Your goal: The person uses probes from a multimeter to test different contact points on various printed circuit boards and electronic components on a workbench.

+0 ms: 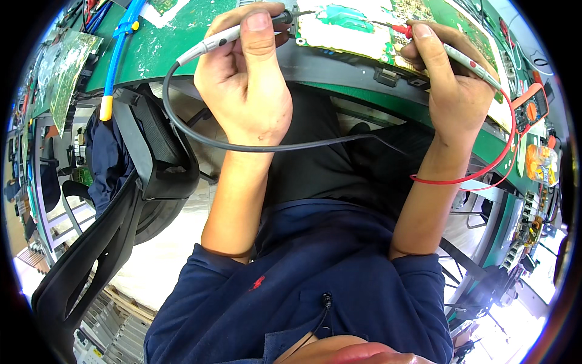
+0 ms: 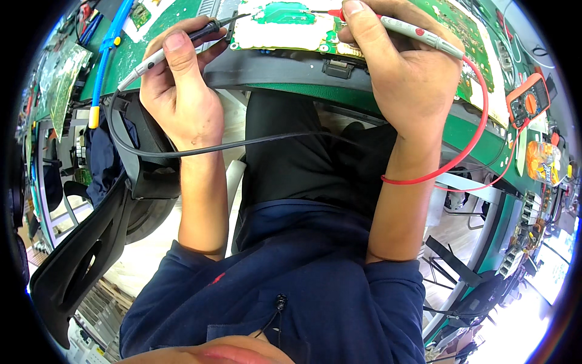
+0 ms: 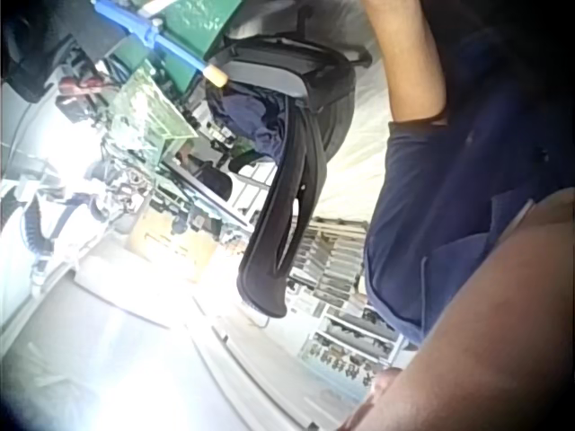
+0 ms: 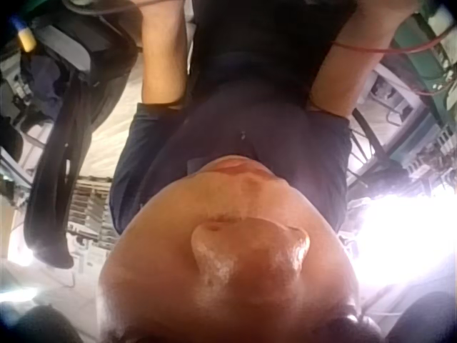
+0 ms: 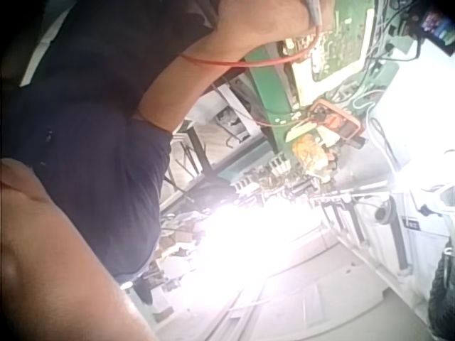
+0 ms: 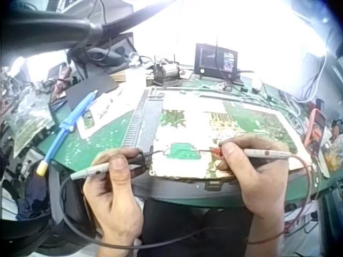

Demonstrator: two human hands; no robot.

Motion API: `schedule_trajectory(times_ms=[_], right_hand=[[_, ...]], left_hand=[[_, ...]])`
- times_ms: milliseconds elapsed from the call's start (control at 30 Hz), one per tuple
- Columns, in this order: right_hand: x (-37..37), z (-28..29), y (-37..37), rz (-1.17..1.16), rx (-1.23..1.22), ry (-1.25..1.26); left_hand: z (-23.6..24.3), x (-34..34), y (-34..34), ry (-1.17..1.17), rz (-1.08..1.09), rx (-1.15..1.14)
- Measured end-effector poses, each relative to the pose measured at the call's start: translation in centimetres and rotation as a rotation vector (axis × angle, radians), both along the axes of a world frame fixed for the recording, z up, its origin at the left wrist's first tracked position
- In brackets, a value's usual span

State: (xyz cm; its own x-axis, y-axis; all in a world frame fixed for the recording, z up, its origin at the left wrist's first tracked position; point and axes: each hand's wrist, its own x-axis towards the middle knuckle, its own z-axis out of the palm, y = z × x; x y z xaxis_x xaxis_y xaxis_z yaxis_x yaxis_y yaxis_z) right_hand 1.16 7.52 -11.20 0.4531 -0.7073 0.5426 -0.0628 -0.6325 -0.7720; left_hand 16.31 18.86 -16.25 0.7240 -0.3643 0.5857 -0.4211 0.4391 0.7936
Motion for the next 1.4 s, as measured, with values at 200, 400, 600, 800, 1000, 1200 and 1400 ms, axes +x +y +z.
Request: schedule_trajectory(times_ms=[200, 400, 600, 800, 1000, 1200, 1400], right_hand=[[-0.1, 0.02, 0.1, -0.01, 0.012, 0.015], [-0.18, -0.03, -0.11, 0.007, -0.002, 0.013], [-0.15, -0.04, -0.13, 0.004, -0.005, 0.01], [-0.12, -0.07, -0.15, 0.01, -0.017, 0.008], [-0.13, -0.07, -0.13, 0.001, -0.018, 0.013], [-0.14, -0.09, -0.17, 0.005, -0.015, 0.008], [-0.13, -0.11, -0.25, 0.011, -0.021, -0.001]], left_hand=[[-0.07, 0.03, -0.07, -0.007, 0.008, -0.01], [0.0, -0.02, -0.02, 0.003, 0.01, -0.008], [0.05, -0.01, -0.04, 0.02, 0.009, -0.016], [-0.02, 0.03, -0.01, 0.014, 0.001, -0.021], [-0.09, 0.12, 0.0, 0.005, -0.001, -0.021], [-0.02, 0.04, 0.01, 0.002, 0.005, -0.011], [-0.09, 0.11, -0.06, 0.001, -0.001, -0.025]])
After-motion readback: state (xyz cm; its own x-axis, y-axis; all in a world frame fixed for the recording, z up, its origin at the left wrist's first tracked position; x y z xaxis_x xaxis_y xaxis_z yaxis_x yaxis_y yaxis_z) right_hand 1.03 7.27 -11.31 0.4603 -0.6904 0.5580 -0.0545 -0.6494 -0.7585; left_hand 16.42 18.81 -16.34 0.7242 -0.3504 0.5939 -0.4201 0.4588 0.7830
